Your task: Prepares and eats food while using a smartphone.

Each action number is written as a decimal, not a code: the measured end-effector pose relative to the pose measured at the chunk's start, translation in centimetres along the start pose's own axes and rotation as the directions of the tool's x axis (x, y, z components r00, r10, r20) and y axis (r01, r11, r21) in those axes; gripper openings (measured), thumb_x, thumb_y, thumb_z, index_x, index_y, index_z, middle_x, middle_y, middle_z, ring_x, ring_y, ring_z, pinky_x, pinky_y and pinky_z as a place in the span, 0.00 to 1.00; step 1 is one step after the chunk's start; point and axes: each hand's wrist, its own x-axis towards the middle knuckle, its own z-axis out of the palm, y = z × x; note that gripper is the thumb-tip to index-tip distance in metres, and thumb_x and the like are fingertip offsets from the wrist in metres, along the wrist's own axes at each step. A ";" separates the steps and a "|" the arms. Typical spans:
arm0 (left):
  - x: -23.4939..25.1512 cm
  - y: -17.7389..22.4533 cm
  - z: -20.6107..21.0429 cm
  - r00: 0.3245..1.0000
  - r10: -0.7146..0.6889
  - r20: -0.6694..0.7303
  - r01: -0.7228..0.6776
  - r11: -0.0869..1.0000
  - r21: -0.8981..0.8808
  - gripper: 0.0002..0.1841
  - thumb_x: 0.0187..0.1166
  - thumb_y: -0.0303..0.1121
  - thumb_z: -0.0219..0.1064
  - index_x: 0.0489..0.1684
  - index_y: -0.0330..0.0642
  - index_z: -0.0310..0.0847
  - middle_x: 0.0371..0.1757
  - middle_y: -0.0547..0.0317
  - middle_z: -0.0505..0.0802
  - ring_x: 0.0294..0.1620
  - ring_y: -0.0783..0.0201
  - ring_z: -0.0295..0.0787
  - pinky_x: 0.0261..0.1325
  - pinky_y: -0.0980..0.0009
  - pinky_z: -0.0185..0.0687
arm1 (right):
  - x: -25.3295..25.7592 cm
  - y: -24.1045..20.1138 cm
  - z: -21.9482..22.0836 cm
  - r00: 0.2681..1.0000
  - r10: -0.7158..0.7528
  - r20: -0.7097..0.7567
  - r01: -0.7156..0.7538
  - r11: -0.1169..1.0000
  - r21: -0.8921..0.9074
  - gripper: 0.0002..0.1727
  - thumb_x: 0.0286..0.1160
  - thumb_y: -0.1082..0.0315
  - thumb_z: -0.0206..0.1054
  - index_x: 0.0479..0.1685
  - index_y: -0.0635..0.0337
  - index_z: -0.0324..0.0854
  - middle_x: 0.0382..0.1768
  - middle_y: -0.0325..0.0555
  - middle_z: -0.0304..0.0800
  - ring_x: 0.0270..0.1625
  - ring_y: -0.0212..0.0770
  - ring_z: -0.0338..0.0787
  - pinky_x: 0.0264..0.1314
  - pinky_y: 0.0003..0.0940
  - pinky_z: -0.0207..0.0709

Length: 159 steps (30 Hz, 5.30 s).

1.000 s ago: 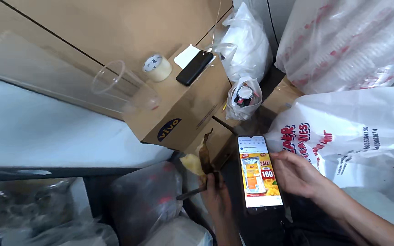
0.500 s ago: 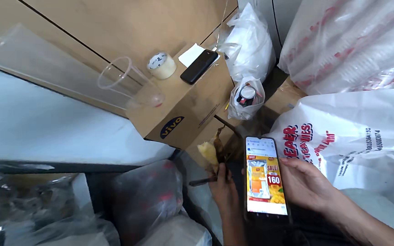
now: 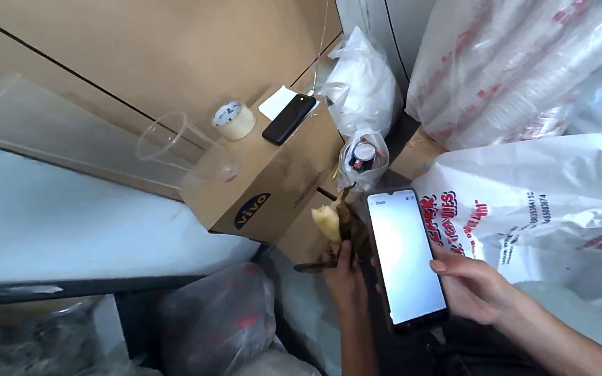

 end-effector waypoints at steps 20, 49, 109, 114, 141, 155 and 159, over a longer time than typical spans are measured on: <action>0.0 0.0 0.0 0.999 0.007 -0.035 -0.008 0.999 -0.039 0.07 0.85 0.20 0.55 0.48 0.42 0.75 0.33 0.68 0.90 0.26 0.80 0.85 0.31 0.86 0.83 | 0.9 -0.2 1.4 0.947 -0.095 -0.307 -0.063 0.882 -0.467 0.29 0.77 0.70 0.60 0.78 0.56 0.58 0.58 0.34 0.87 0.59 0.27 0.89 0.64 0.26 0.85; -0.1 -1.0 -0.9 0.999 -0.017 -0.046 0.014 0.997 -0.075 0.07 0.86 0.21 0.54 0.48 0.42 0.75 0.33 0.66 0.90 0.25 0.78 0.85 0.29 0.84 0.83 | 1.1 -0.4 0.5 0.944 -0.056 -0.324 -0.094 0.899 -0.427 0.21 0.87 0.71 0.53 0.77 0.54 0.63 0.55 0.34 0.90 0.55 0.29 0.92 0.61 0.28 0.88; 0.5 0.8 7.9 0.981 0.001 0.196 -0.019 0.996 0.089 0.06 0.88 0.21 0.51 0.53 0.35 0.69 0.34 0.65 0.88 0.34 0.81 0.89 0.40 0.82 0.88 | -1.2 -2.1 0.1 0.981 -0.189 0.040 0.174 0.772 -0.611 0.51 0.60 0.81 0.77 0.84 0.51 0.49 0.69 0.34 0.84 0.66 0.36 0.89 0.61 0.36 0.91; 1.8 -0.4 7.0 0.981 0.031 0.193 -0.067 0.981 0.183 0.10 0.87 0.22 0.49 0.59 0.28 0.68 0.36 0.60 0.87 0.35 0.79 0.88 0.42 0.81 0.88 | -1.2 -2.0 -1.1 0.982 -0.076 0.170 0.152 0.857 -0.492 0.48 0.69 0.82 0.67 0.87 0.47 0.41 0.76 0.35 0.76 0.75 0.41 0.83 0.71 0.46 0.85; 0.2 2.1 8.4 0.984 0.110 0.141 -0.118 0.992 0.051 0.06 0.87 0.19 0.51 0.48 0.39 0.70 0.27 0.73 0.89 0.30 0.84 0.90 0.36 0.84 0.89 | -0.4 -1.9 -1.4 0.993 -0.045 0.113 0.091 0.890 -0.446 0.45 0.69 0.81 0.65 0.82 0.45 0.42 0.72 0.33 0.79 0.72 0.42 0.86 0.67 0.46 0.88; 0.5 1.9 8.4 0.988 0.098 0.122 -0.108 0.991 0.078 0.05 0.88 0.21 0.52 0.49 0.39 0.72 0.28 0.69 0.88 0.30 0.80 0.90 0.36 0.82 0.89 | 0.0 -1.1 -0.1 0.968 -0.156 -0.198 -0.004 0.777 -0.630 0.48 0.58 0.81 0.75 0.81 0.53 0.51 0.60 0.35 0.87 0.56 0.34 0.94 0.46 0.32 0.94; 0.6 1.8 8.3 0.984 0.126 0.129 -0.134 0.989 0.056 0.06 0.87 0.20 0.53 0.49 0.39 0.74 0.29 0.69 0.89 0.30 0.80 0.90 0.36 0.81 0.89 | 0.0 -1.0 0.1 0.961 -0.159 -0.226 -0.023 0.768 -0.640 0.49 0.55 0.84 0.75 0.80 0.53 0.51 0.58 0.35 0.87 0.53 0.33 0.95 0.43 0.30 0.94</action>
